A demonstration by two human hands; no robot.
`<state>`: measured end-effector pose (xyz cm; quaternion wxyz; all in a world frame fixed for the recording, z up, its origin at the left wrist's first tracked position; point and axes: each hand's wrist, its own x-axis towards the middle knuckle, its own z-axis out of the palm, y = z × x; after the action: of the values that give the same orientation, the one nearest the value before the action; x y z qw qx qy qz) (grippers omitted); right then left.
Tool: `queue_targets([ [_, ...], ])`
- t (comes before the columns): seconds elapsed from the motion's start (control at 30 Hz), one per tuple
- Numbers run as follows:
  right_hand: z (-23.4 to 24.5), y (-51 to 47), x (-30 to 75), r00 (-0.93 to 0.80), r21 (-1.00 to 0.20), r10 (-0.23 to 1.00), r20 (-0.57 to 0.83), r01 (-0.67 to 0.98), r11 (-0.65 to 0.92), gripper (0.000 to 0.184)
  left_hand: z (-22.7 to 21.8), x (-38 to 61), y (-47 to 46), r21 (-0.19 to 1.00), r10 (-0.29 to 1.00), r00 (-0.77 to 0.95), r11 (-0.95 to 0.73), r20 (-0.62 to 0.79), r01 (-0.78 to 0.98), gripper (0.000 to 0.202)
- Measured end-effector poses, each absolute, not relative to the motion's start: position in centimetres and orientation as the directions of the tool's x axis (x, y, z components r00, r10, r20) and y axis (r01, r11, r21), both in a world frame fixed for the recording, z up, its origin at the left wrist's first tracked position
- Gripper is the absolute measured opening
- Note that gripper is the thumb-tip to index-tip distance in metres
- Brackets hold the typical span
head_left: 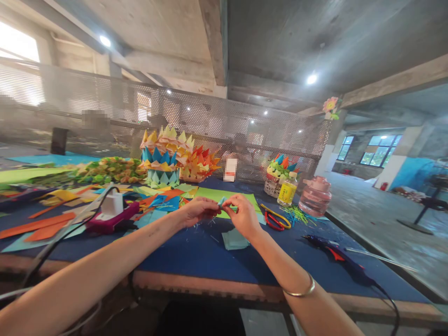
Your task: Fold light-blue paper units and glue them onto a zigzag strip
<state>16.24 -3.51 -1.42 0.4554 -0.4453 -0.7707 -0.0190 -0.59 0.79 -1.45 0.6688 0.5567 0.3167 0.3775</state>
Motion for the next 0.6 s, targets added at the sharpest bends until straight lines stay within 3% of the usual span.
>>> queue_targets([
  [0.4,-1.57,-3.48,16.19,-0.173,-0.415,0.671,0.721,0.668,0.617,0.019,-1.34,-0.79,0.94,0.966,0.862,0.503,0.073,0.063,-0.248,0.021],
  [0.6,-1.30,-3.78,15.78,-0.109,-0.512,0.699,0.707,0.603,0.612,0.023,-1.17,-0.78,1.15,0.977,0.872,0.481,0.012,0.093,-0.211,0.029],
])
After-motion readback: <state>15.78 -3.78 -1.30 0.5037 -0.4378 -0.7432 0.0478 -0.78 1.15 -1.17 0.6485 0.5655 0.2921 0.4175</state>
